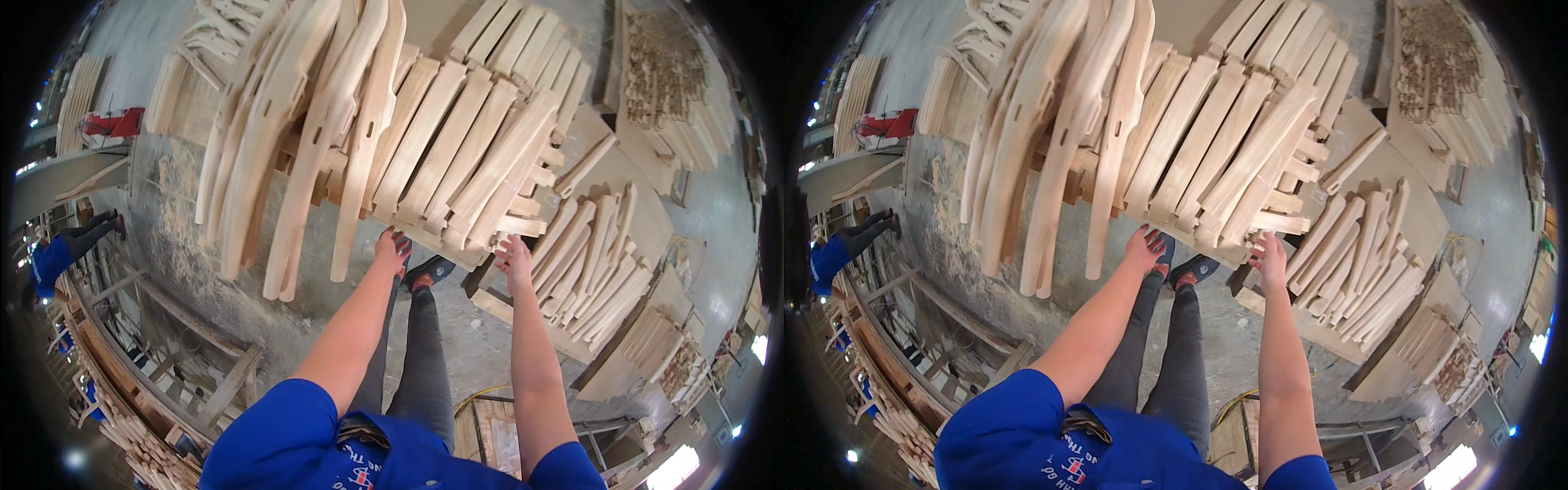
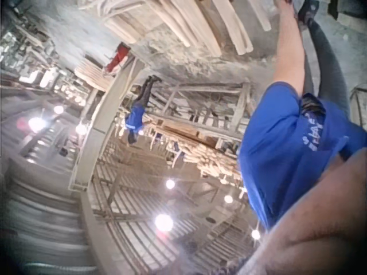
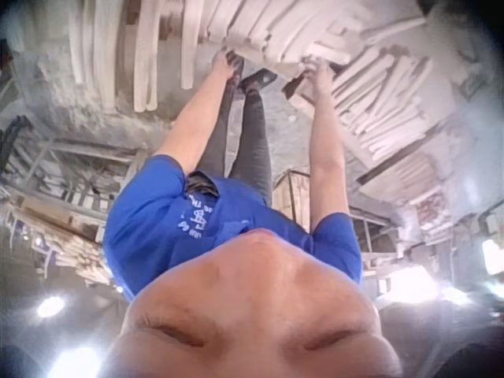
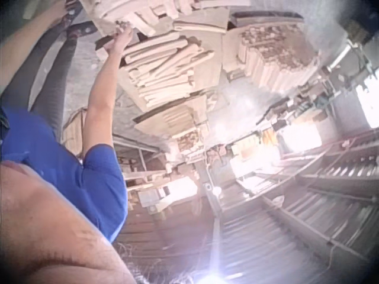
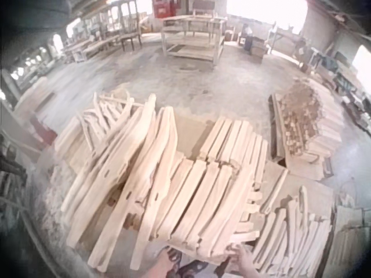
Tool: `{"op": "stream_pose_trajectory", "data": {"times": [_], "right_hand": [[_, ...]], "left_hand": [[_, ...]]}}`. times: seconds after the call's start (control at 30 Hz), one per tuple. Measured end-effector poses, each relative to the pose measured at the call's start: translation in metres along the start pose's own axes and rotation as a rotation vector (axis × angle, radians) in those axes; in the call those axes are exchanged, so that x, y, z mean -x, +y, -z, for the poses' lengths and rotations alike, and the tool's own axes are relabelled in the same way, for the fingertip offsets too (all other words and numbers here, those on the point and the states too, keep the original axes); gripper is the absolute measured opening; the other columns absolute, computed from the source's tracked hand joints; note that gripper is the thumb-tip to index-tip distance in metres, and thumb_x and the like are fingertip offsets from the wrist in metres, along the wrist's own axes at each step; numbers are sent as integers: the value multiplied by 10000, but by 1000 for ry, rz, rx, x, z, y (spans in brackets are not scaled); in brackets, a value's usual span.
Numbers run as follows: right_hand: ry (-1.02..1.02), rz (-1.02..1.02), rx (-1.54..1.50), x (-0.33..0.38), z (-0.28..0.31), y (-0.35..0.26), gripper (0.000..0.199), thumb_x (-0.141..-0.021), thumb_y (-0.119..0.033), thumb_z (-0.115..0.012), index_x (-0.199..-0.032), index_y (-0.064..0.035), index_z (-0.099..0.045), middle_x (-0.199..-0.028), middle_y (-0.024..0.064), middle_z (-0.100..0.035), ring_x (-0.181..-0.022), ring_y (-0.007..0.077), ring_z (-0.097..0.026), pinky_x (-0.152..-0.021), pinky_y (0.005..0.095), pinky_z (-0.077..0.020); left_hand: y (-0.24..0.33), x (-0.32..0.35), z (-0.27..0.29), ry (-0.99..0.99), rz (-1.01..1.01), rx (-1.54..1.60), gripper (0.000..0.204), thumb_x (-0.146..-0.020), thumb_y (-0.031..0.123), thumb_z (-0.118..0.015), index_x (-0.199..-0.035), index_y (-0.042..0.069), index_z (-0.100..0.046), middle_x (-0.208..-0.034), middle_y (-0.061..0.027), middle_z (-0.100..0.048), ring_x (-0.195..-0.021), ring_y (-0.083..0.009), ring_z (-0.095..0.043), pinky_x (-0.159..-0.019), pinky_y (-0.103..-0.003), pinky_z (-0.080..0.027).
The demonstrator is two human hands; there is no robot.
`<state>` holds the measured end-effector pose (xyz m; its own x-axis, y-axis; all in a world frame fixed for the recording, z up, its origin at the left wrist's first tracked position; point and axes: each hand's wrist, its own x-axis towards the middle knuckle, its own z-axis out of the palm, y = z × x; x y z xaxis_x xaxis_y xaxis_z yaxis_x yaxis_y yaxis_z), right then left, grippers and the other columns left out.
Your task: The person repeatedly picks up small wooden chair leg components from a pile on the floor, aligns them, and places them onto a growing stack on a nearby workbench. The person handles the parts by hand without using tools.
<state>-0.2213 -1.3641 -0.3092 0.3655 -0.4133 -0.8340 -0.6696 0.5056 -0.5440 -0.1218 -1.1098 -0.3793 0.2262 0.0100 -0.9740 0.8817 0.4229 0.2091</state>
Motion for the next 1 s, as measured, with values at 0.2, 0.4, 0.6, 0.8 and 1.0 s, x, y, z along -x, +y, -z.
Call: {"op": "stream_pose_trajectory", "data": {"times": [0.2,0.4,0.6,0.8,1.0], "right_hand": [[-1,73,-177,-91,-24,10,573,-904,-490,-418,-1298,-75,-409,-1235,66,-490,-1036,192,-506,-796,342,-442],[-73,4,-500,-148,-37,18,566,-924,-468,-379,-1333,-77,-372,-1301,73,-464,-1174,232,-455,-957,354,-399],[-175,-3,-572,-167,-36,12,615,-905,-512,-386,-1326,-63,-374,-1281,84,-479,-1154,250,-473,-962,367,-404],[-91,-121,-520,-158,-46,8,635,-881,-541,-400,-1310,-72,-403,-1244,100,-510,-1124,267,-499,-937,396,-430],[-20,-54,-413,-155,4,0,612,-890,-511,-368,-1293,-54,-423,-1203,121,-546,-1049,283,-554,-887,408,-480]], "left_hand": [[-2,-65,-42,-322,-123,455,504,-871,486,-380,-1269,184,-445,-1229,-35,-508,-1153,-258,-465,-920,-474,-402],[-9,-60,-52,-112,-151,315,515,-867,505,-364,-1236,164,-481,-1196,-24,-545,-1122,-244,-502,-942,-442,-398],[-9,-66,-45,-77,-110,290,447,-886,451,-370,-1243,199,-464,-1241,-7,-508,-1171,-226,-457,-970,-422,-365],[-20,-88,-10,-228,-272,59,485,-876,527,-341,-1229,221,-471,-1234,-27,-517,-1107,-262,-511,-876,-534,-419],[-71,-65,-39,-111,-427,-309,393,-900,363,-438,-1179,88,-466,-1201,-102,-506,-1122,-281,-484,-915,-412,-419]]}}
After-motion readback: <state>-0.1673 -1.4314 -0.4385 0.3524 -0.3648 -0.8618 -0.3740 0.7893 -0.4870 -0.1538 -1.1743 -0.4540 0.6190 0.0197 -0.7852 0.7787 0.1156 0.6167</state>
